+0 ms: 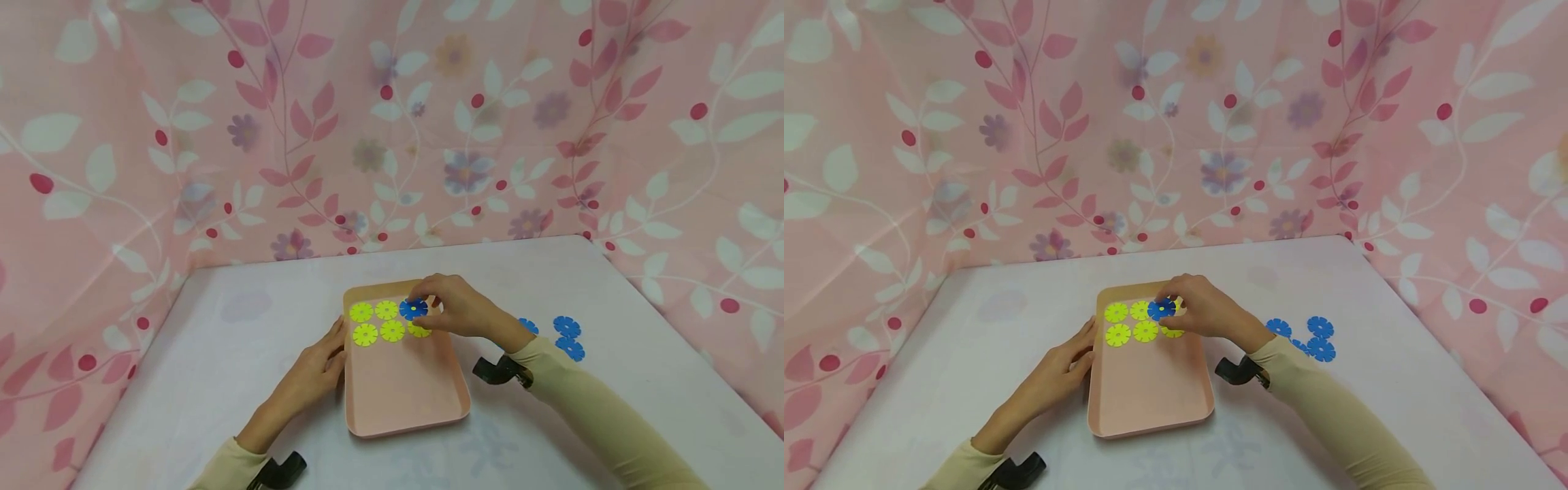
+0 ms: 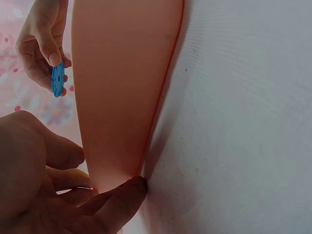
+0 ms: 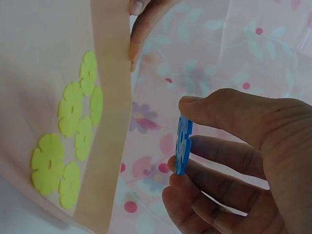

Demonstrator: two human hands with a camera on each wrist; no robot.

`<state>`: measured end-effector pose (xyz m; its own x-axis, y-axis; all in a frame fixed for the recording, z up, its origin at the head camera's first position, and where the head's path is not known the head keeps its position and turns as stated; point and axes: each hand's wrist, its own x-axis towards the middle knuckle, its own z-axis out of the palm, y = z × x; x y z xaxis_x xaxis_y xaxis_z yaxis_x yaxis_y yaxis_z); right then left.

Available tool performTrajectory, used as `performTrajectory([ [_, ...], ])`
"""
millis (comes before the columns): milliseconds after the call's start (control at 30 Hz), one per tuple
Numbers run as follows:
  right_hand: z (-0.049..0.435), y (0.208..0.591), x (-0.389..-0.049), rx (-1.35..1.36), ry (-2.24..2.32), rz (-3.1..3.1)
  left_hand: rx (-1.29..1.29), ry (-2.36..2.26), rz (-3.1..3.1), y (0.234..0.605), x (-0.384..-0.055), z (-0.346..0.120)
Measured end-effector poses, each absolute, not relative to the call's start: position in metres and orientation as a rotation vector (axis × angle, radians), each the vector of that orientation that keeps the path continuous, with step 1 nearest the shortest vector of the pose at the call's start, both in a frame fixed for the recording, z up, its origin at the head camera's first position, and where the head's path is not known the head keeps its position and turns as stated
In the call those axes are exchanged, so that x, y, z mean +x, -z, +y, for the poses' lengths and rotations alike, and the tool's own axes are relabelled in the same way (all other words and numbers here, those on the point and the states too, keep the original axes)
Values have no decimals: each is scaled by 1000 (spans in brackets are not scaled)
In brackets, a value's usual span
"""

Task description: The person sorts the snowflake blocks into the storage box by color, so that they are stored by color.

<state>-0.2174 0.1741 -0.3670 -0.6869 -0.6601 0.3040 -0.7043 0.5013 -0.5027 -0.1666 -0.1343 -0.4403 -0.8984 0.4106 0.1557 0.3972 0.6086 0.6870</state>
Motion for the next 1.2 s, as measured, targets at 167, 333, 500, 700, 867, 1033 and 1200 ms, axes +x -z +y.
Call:
performTrajectory([
  [167, 164, 371, -217, 1182, -938, -2711, 714, -1188, 2809, 440, -166, -134],
  [333, 154, 377, -215, 1178, -961, -2741, 707, -1184, 2815, 441, -166, -134],
  [500, 145, 384, -217, 1246, -970, -2719, 700, -1179, 2807, 442, -167, -134],
  [700, 133, 392, -219, 1346, -965, -2678, 700, -1172, 2801, 442, -168, -134],
  [867, 122, 398, -223, 1388, -941, -2681, 707, -1169, 2804, 442, -168, -134],
  [1033, 114, 403, -225, 1434, -957, -2686, 726, -1180, 2802, 443, -169, -135],
  [1200, 108, 409, -224, 1429, -926, -2748, 735, -1183, 2802, 444, -168, -135],
])
